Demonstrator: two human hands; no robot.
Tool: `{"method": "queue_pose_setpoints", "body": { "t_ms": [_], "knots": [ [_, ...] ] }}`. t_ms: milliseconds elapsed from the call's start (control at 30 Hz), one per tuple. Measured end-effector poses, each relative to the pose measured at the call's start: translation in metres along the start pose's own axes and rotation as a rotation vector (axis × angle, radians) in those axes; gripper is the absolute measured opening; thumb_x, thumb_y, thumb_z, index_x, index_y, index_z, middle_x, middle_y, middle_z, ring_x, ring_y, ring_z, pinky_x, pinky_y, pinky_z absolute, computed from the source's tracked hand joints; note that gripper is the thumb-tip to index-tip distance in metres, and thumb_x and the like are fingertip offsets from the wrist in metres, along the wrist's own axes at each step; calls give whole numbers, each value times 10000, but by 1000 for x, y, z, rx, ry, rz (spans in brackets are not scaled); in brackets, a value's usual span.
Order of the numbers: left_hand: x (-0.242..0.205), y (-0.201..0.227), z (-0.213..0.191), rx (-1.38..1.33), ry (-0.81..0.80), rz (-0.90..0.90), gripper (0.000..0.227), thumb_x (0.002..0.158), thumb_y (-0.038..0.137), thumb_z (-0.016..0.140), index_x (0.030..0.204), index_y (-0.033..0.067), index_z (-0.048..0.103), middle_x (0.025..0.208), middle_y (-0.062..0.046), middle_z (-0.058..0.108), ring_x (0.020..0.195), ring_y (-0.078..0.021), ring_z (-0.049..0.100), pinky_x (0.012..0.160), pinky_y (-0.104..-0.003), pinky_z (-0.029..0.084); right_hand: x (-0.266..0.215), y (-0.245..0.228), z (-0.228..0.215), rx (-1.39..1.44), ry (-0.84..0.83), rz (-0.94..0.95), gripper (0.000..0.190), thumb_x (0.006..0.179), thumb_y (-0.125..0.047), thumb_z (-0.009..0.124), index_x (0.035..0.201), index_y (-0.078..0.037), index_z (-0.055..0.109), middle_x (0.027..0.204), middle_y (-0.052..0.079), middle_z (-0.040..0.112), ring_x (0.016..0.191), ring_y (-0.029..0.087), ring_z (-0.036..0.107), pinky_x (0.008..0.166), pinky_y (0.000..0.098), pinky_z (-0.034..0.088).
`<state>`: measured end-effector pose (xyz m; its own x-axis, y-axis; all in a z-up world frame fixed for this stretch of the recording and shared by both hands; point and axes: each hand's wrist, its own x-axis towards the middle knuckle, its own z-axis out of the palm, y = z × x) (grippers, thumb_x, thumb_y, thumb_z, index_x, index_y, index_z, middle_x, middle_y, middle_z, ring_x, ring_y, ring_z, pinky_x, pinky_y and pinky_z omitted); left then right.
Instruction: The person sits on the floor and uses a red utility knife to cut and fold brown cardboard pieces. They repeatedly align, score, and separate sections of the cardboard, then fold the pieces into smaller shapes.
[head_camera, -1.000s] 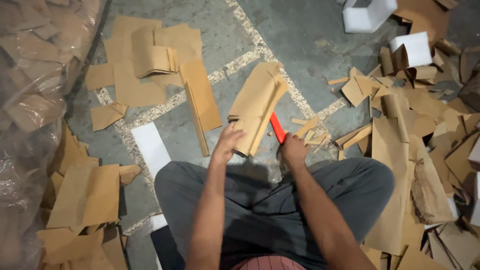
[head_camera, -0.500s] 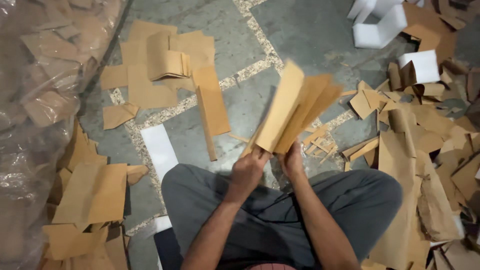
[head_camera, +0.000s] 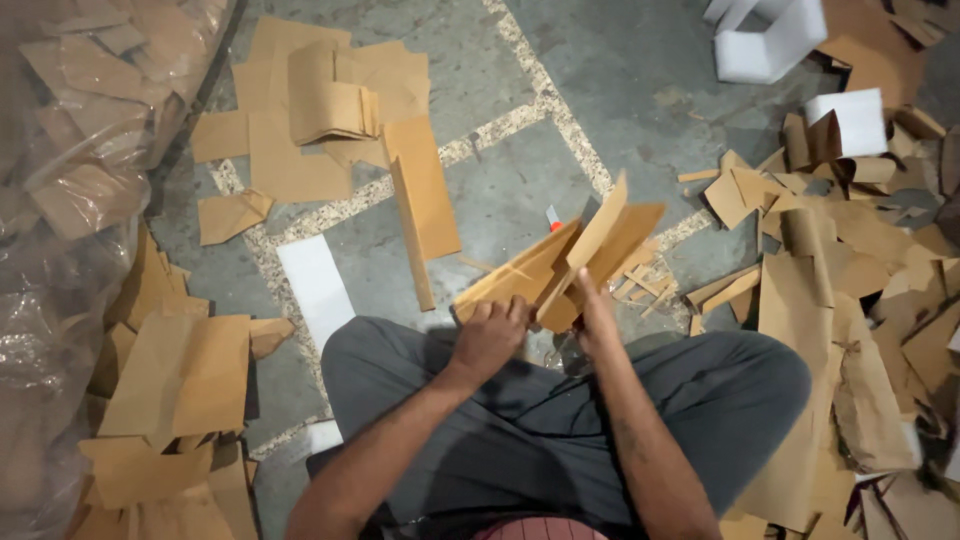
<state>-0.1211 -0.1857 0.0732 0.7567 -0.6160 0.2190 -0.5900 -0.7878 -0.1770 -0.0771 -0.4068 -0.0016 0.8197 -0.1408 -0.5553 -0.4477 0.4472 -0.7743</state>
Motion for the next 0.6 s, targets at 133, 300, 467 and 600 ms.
{"method": "queue_pose_setpoints", "body": {
  "t_ms": [133, 300, 467, 600],
  "knots": [
    [-11, 9, 26, 157, 55, 110, 382, 886, 265, 573, 1158, 52, 737, 1297, -77, 608, 1102, -241, 514, 1010, -362, 437, 4, 18, 3, -151, 56, -97, 614, 906, -411, 731, 1383, -83, 526, 1093, 84, 660, 911, 224, 655, 684, 375, 571],
    [-17, 28, 53, -21, 6, -26, 494, 848, 277, 561, 1259, 30, 677, 1349, -151, 524, 1310, -370, 402, 1085, -451, 383, 2, 30, 3, -17, 199, -111, 612, 946, -432, 709, 1418, -106, 497, 1048, 76, 602, 866, 232, 553, 642, 385, 448],
    [-18, 41, 71, 4, -93, -27, 465, 908, 274, 551, 1291, 23, 630, 1350, -166, 522, 1316, -392, 400, 1092, -495, 381, 1, 45, -4, -159, 251, -403, 702, 804, -109, 811, 1352, -82, 373, 1153, 97, 617, 986, 217, 649, 789, 385, 575],
    [-15, 27, 61, -189, -151, -21, 354, 959, 220, 537, 1265, 73, 637, 1344, -109, 551, 1300, -341, 457, 1119, -560, 355, 13, 49, -10, -53, 405, -289, 494, 830, 12, 563, 1316, -44, 490, 1091, 107, 658, 902, 229, 686, 740, 365, 591]
  ]
}}
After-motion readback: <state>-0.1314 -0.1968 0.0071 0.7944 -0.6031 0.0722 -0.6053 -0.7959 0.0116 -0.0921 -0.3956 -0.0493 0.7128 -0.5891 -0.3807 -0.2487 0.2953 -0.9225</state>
